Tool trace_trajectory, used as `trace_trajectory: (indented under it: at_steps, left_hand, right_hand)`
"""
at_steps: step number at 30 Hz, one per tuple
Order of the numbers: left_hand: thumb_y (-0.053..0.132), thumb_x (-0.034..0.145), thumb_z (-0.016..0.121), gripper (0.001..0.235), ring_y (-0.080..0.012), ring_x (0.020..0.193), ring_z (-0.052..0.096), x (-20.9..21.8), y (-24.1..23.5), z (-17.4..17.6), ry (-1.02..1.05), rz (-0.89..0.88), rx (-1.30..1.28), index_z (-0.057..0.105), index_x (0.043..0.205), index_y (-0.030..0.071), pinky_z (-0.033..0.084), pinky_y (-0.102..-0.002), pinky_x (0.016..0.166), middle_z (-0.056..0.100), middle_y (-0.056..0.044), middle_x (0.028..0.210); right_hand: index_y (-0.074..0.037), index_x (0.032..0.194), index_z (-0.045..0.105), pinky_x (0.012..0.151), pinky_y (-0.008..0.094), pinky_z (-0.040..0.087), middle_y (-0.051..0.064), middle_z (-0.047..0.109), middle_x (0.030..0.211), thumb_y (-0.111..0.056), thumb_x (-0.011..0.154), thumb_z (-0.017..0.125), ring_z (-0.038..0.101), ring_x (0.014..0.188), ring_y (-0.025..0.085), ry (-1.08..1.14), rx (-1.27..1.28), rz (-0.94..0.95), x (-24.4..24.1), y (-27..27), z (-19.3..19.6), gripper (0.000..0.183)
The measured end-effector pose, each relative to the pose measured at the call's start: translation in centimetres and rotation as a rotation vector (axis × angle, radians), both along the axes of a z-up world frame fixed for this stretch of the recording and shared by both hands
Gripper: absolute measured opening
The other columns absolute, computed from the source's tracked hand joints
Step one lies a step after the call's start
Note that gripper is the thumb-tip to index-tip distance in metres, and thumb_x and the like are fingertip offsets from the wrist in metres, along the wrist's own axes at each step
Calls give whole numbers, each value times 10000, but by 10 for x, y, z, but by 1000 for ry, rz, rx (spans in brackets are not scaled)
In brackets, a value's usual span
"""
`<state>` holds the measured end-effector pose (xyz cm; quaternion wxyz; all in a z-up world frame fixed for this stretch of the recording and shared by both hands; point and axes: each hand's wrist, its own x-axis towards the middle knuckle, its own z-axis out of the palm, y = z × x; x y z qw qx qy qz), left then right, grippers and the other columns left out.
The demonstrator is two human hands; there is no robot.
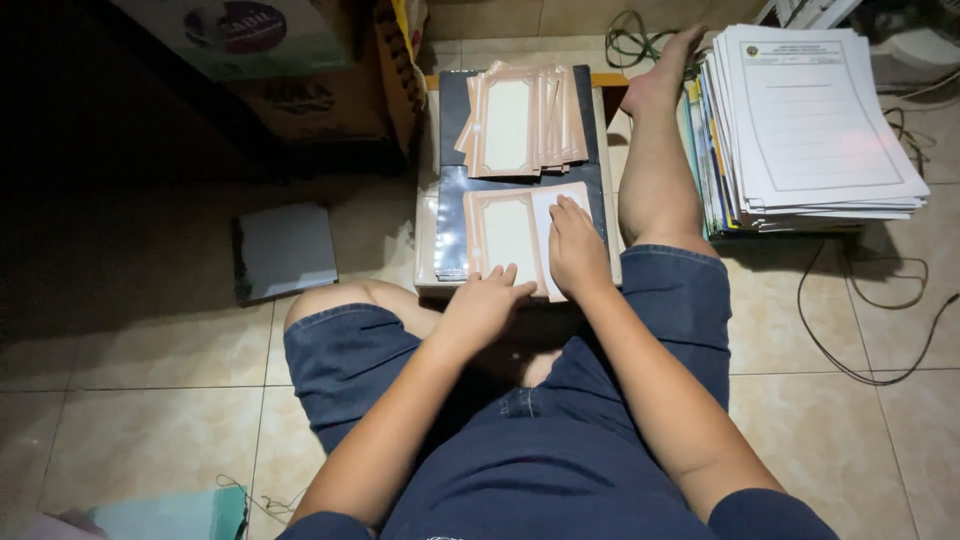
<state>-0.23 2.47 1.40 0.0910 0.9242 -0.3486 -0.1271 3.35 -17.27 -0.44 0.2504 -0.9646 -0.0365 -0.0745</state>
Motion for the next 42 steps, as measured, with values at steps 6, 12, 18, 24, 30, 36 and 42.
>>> trace_trajectory:
  at_steps: [6, 12, 18, 24, 30, 36, 42]
  left_hand:
    - [150, 780, 759, 519, -220, 819, 738, 38, 23, 9, -652, 270, -501, 674, 1285, 232, 584, -375, 733, 756, -38, 895]
    - [119, 937, 572, 333, -354, 1154, 699, 110, -11, 99, -1197, 137, -931, 722, 1204, -13, 507, -537, 1027, 709, -183, 1264]
    - [-30, 779, 740, 379, -286, 1185, 669, 185, -48, 18, -829, 152, -650, 701, 1154, 13, 470, -450, 1018, 739, -91, 1221]
    - [117, 936, 668, 463, -379, 1417, 463, 151, -34, 7, -285, 102, -307, 605, 1393, 81, 374, -611, 1121, 596, -164, 1449]
    - [185, 967, 591, 324, -315, 1341, 552, 66, -43, -15, -164, 57, -445, 684, 1256, 72, 424, -453, 1109, 653, -135, 1347]
    - [292, 1059, 413, 498, -312, 1463, 414, 51, -34, -22, -228, 52, -263, 521, 1489, 64, 293, -499, 1190, 485, -161, 1559]
    - [372, 1063, 376, 582, -305, 1490, 376, 51, -37, -23, -210, 89, -235, 471, 1514, 17, 255, -500, 1206, 441, -179, 1589]
  right_hand:
    - [49, 1313, 615, 1219, 423, 310, 254, 568, 1428, -122, 1063, 398, 494, 1395, 348, -111, 23, 11, -2, 0, 0, 372]
    - [35, 1298, 629, 1193, 415, 352, 241, 592, 1396, -122, 1054, 442, 517, 1373, 336, -204, -41, 18, -2, 0, -5, 345]
    - [50, 1197, 627, 1075, 433, 450, 209, 615, 1364, 4, 889, 544, 559, 1303, 374, -312, 28, -7, -6, 8, 4, 322]
    - [-9, 1262, 650, 1089, 412, 456, 184, 627, 1307, -125, 975, 521, 594, 1264, 325, -238, -109, -13, -2, -2, -16, 335]
    - [-52, 1285, 629, 1049, 425, 484, 162, 613, 1316, -169, 955, 556, 595, 1260, 327, -243, -133, 0, 0, -6, -22, 357]
    - [-31, 1452, 527, 1195, 464, 327, 228, 479, 1528, -236, 987, 540, 425, 1451, 364, -44, -102, 50, -33, -22, -7, 509]
    - [77, 1490, 402, 1223, 539, 268, 327, 327, 1587, -325, 1021, 555, 322, 1484, 445, 123, 28, -212, -74, -26, -3, 636]
